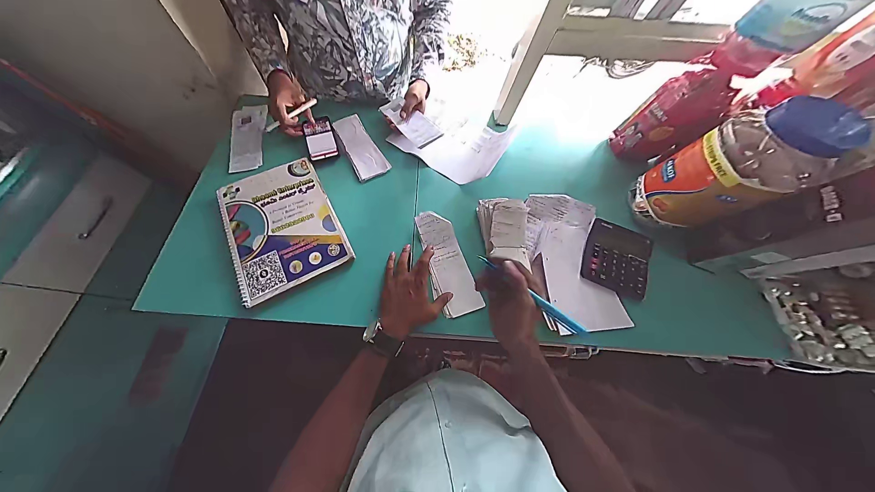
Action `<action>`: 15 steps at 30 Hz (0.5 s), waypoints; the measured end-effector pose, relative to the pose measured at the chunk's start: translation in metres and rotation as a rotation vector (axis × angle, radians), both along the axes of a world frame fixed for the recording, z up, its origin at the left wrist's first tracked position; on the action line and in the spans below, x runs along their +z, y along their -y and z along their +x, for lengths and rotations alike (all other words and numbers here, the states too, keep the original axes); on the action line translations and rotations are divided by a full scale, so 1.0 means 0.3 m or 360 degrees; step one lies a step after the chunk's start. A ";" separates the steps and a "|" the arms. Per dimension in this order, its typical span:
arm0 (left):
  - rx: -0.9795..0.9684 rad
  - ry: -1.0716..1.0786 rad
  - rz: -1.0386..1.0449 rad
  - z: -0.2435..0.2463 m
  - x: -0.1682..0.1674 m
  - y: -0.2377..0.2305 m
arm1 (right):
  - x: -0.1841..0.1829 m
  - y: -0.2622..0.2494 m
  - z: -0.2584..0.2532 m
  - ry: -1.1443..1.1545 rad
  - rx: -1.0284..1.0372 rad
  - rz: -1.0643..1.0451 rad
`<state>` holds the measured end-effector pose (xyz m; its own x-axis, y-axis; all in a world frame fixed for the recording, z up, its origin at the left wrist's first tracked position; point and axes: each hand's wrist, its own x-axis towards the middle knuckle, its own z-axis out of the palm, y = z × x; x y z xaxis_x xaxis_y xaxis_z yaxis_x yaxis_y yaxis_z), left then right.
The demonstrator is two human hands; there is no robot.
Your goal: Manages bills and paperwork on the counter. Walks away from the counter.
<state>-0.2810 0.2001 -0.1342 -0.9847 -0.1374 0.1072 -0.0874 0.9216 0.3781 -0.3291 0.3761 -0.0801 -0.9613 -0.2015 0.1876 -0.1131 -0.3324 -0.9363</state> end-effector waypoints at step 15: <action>0.0046 -0.0073 0.0034 -0.002 0.002 0.004 | -0.183 0.091 -0.048 -0.0459 -0.0083 0.1062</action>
